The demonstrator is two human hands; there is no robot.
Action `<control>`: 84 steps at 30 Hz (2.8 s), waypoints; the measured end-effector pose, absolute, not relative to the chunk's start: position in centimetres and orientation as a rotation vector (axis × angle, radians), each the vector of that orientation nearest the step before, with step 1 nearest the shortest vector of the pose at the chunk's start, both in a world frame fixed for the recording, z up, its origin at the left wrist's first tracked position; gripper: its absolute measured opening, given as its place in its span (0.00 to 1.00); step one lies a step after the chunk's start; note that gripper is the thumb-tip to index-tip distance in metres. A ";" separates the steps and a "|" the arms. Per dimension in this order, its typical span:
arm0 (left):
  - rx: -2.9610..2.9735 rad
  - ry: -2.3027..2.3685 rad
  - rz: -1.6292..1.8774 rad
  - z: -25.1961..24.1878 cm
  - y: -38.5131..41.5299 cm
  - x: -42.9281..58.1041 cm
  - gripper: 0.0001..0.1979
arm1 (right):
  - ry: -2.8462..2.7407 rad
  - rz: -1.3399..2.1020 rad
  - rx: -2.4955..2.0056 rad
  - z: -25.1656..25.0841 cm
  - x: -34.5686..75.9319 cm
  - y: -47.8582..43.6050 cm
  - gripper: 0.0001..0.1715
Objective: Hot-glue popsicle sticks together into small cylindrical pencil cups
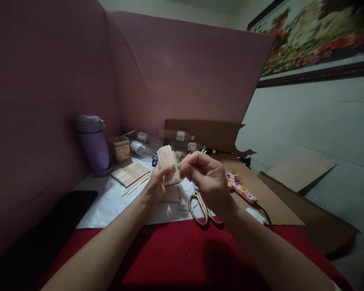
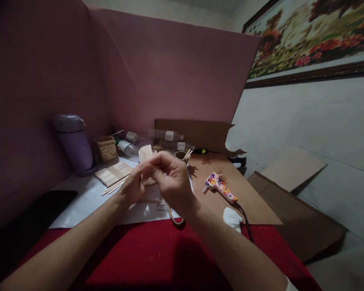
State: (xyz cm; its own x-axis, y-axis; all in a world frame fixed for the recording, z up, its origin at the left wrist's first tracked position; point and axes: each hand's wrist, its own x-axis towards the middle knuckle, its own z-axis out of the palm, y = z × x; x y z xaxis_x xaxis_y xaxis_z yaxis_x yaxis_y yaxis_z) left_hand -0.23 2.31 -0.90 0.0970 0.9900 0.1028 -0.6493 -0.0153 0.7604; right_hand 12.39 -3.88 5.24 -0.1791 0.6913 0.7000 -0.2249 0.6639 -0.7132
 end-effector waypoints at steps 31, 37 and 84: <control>0.830 0.575 1.426 -0.7 1.8 0.1 0.24 | -1.741 0.101 -0.658 -2.4 13.9 0.8 0.15; 0.819 0.546 1.436 -0.7 1.9 0.0 0.24 | -1.755 0.098 -0.680 -2.4 14.0 0.8 0.15; 0.886 0.718 1.574 -0.5 2.7 -0.6 0.28 | -1.394 0.203 -1.014 -2.9 14.6 2.3 0.13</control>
State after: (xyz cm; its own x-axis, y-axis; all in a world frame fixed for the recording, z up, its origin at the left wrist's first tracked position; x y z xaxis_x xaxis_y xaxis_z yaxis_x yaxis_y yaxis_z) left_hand -0.65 2.69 -0.53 -0.0808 0.9839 0.1597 -0.5248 -0.1782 0.8324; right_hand 14.59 2.32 -2.89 0.2332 0.6616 0.7127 0.4312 0.5866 -0.6856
